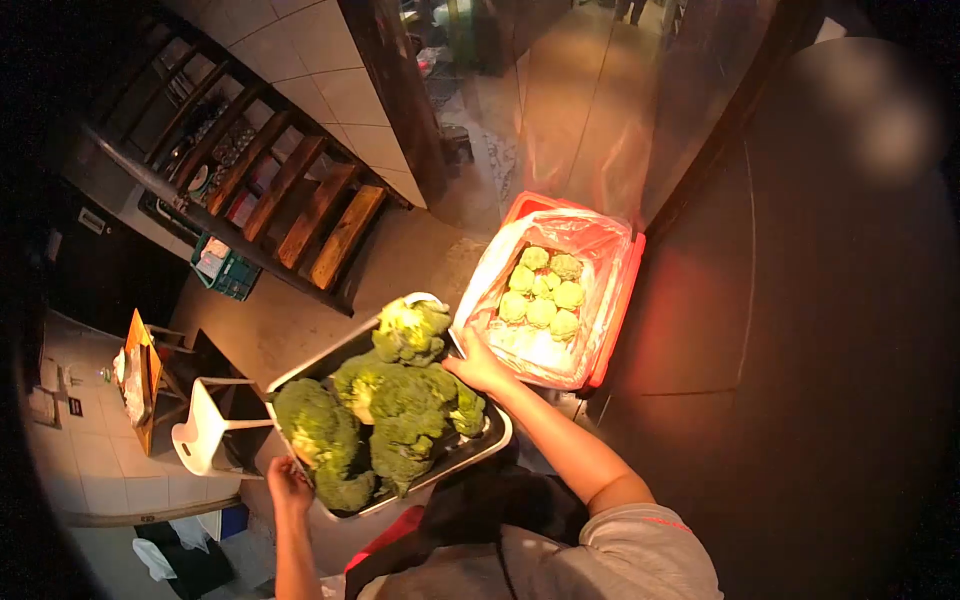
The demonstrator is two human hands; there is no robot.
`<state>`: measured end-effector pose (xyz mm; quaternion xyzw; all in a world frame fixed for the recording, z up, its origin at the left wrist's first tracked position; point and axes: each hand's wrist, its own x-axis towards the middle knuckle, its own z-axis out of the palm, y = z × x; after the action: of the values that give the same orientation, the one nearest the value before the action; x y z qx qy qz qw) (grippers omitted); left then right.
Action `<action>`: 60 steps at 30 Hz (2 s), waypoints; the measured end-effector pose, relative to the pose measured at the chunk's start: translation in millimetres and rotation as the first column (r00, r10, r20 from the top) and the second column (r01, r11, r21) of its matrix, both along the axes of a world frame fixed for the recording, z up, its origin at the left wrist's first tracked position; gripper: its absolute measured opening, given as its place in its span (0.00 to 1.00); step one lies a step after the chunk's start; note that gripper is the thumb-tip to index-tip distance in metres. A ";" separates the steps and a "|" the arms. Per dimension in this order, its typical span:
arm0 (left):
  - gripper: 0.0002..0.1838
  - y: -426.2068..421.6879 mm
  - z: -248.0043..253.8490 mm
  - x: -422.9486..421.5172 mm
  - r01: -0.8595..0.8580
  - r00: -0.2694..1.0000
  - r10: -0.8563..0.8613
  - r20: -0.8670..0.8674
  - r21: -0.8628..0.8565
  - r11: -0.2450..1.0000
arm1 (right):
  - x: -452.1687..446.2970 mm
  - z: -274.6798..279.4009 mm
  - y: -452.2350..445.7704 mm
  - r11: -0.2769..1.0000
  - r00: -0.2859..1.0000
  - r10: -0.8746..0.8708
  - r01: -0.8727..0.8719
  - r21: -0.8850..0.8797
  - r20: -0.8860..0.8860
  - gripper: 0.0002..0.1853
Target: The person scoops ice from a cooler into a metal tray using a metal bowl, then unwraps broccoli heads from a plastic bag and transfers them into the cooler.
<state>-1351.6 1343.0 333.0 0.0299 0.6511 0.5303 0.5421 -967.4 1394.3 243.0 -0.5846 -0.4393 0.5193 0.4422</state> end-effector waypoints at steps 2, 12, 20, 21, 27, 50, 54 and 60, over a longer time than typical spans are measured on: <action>0.10 25.4 -38.2 -4.3 0.084 0.996 -0.086 -0.038 -0.048 0.995 | -0.7 -0.9 8.9 0.997 0.983 0.038 -0.024 -0.078 0.182 0.30; 0.05 179.2 -192.0 16.1 0.347 0.900 -0.302 0.314 -0.096 0.933 | 30.0 -106.6 75.0 0.860 0.950 -0.253 0.306 -0.408 0.181 0.23; 0.09 335.4 -264.6 137.3 0.566 0.788 -0.549 0.277 0.022 0.824 | 129.9 -167.5 145.0 0.696 0.784 -0.610 0.601 -0.393 0.119 0.12; 0.09 350.5 -260.1 159.9 0.548 0.802 -0.533 0.268 0.023 0.836 | 143.7 -154.9 153.5 0.681 0.760 -0.644 0.622 -0.386 0.087 0.11; 0.15 431.4 -269.4 280.6 0.628 0.761 -0.622 0.185 0.034 0.778 | 241.8 -212.5 194.8 0.607 0.609 -0.787 0.735 -0.301 -0.099 0.02; 0.19 566.9 -391.0 482.4 0.961 0.273 -0.779 -0.564 0.188 0.201 | 340.5 -162.0 300.9 0.634 0.433 -0.383 0.766 -0.109 0.816 0.42; 0.21 567.5 -386.6 482.4 0.959 0.281 -0.749 -0.599 0.139 0.249 | 329.5 -148.6 301.5 0.749 0.686 -0.292 0.598 -0.287 0.667 0.45; 0.18 567.6 -395.0 481.5 0.953 0.303 -0.753 -0.584 0.173 0.249 | 338.2 -160.9 209.9 0.805 0.804 -0.590 0.593 -0.022 0.077 0.36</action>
<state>-870.1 1910.6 -61.9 0.6278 0.4528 0.2644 0.5753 -629.2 1604.2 82.1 -0.7191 -0.2380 0.3455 0.5540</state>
